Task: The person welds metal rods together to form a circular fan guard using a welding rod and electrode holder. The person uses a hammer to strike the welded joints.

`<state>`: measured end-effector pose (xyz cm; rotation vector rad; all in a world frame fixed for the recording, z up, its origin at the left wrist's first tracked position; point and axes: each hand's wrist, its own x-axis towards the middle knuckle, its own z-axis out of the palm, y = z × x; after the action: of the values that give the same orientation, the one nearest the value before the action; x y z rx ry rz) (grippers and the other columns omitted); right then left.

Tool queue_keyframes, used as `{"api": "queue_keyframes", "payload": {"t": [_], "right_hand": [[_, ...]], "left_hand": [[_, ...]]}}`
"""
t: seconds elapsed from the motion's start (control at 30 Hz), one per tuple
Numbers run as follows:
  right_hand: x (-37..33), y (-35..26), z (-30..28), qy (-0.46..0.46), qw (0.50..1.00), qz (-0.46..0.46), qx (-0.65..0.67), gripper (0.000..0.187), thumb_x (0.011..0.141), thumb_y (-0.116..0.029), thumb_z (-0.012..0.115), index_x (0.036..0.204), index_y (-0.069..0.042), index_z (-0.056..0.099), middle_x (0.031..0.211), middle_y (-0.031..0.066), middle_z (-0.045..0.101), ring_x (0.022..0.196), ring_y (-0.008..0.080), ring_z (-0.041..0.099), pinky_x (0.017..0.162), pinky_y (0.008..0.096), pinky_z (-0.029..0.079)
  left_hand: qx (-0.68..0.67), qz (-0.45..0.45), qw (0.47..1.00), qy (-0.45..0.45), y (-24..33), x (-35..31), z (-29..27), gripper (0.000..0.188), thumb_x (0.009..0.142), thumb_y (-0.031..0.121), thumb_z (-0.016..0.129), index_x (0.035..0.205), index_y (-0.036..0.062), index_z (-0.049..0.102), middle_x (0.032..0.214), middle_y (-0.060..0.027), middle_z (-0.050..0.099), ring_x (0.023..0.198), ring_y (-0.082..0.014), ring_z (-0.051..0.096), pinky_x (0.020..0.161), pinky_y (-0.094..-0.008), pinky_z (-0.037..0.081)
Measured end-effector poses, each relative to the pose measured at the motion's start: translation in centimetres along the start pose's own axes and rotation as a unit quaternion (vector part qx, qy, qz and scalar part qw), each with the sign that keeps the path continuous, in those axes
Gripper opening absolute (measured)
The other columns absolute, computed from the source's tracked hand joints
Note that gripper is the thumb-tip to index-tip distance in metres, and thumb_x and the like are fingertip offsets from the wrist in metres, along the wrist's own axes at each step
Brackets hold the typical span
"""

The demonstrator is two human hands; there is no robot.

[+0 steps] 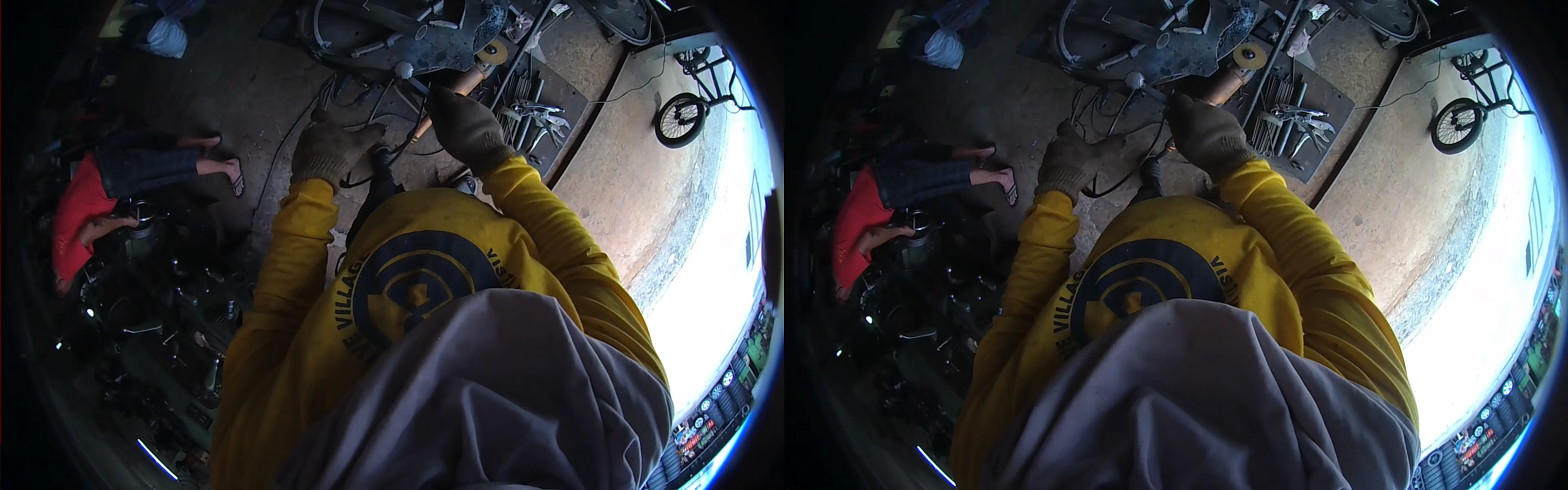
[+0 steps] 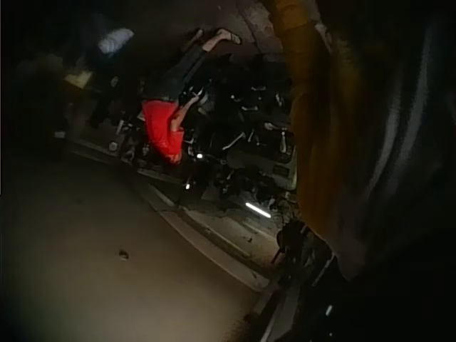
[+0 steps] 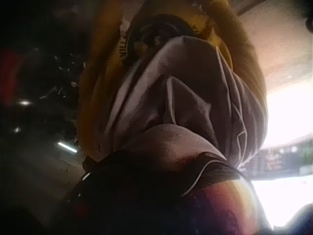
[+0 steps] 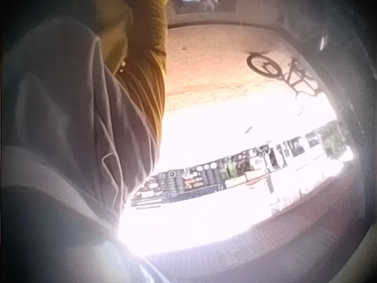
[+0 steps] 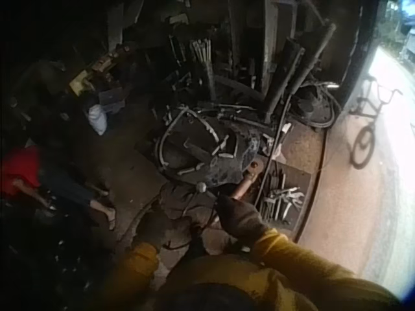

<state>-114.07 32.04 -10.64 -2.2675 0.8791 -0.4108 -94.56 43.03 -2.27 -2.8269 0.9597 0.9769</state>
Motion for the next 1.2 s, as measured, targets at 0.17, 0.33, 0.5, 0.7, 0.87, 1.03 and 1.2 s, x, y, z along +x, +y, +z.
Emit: {"api": "queue_keyframes", "payload": {"t": [0.17,0.33,0.5,0.7,0.87,1.03,1.2], "right_hand": [[-0.2,0.5,0.2,0.008,1.000,-0.007,0.017,0.023,0.100,-0.022,0.050,0.114,-0.005,0.057,0.094,0.0218,0.067,0.091,0.0425,0.067,0.074,0.0498,0.054],[-0.9,0.5,-0.6,-0.014,0.998,0.042,0.033,0.023,0.100,-0.021,0.053,0.114,-0.004,0.058,0.091,0.0222,0.066,0.088,0.0429,0.067,0.072,0.0466,0.054],[-3.4,2.4,0.1,0.193,0.968,0.018,0.159,0.022,0.098,-0.020,0.059,0.107,0.001,0.058,0.086,0.0201,0.067,0.083,0.0425,0.066,0.067,0.0442,0.051],[-5.0,3.2,1.2,0.185,0.958,0.100,0.194,0.022,0.099,-0.020,0.059,0.109,-0.001,0.058,0.083,0.0194,0.064,0.081,0.0421,0.064,0.068,0.0440,0.050],[-4.2,2.3,1.4,0.143,0.977,0.075,0.143,0.025,0.100,-0.024,0.058,0.112,-0.002,0.058,0.085,0.0228,0.064,0.084,0.0440,0.065,0.069,0.0477,0.050],[-1.6,0.8,0.8,0.087,0.989,0.029,0.120,0.029,0.099,-0.027,0.058,0.113,-0.002,0.057,0.089,0.0248,0.065,0.090,0.0451,0.065,0.073,0.0526,0.051],[-0.8,-0.3,1.4,0.089,0.994,-0.011,0.062,0.023,0.099,-0.019,0.057,0.111,0.001,0.059,0.096,0.0210,0.064,0.091,0.0436,0.064,0.073,0.0477,0.053]], "left_hand": [[0.013,0.000,1.000,-0.005,-0.2,0.4,0.3,0.114,0.068,0.065,0.078,0.136,-0.0173,0.038,0.125,-0.0334,0.061,0.114,-0.0385,0.066,0.094,-0.0388,0.056],[-0.020,0.002,1.000,0.024,-0.9,0.1,1.0,0.116,0.067,0.065,0.078,0.137,-0.0167,0.035,0.124,-0.0340,0.062,0.116,-0.0396,0.065,0.096,-0.0416,0.054],[-0.105,-0.011,0.991,0.086,-5.6,1.4,4.0,0.116,0.068,0.064,0.079,0.139,-0.0159,0.035,0.123,-0.0323,0.063,0.116,-0.0401,0.064,0.098,-0.0432,0.052],[-0.234,-0.060,0.970,0.042,-6.6,2.6,5.4,0.115,0.069,0.063,0.079,0.141,-0.0138,0.034,0.128,-0.0315,0.061,0.116,-0.0423,0.064,0.099,-0.0437,0.051],[-0.201,-0.063,0.974,0.082,-5.6,3.0,5.6,0.116,0.070,0.063,0.079,0.142,-0.0134,0.032,0.128,-0.0354,0.059,0.117,-0.0437,0.063,0.098,-0.0436,0.051],[-0.179,-0.038,0.976,0.121,-4.0,1.0,3.9,0.116,0.069,0.063,0.080,0.142,-0.0130,0.031,0.126,-0.0374,0.059,0.117,-0.0450,0.063,0.099,-0.0441,0.051],[-0.147,-0.039,0.981,0.120,-3.4,-0.2,3.6,0.117,0.067,0.062,0.082,0.141,-0.0130,0.031,0.127,-0.0374,0.057,0.118,-0.0456,0.062,0.100,-0.0445,0.050]]}}
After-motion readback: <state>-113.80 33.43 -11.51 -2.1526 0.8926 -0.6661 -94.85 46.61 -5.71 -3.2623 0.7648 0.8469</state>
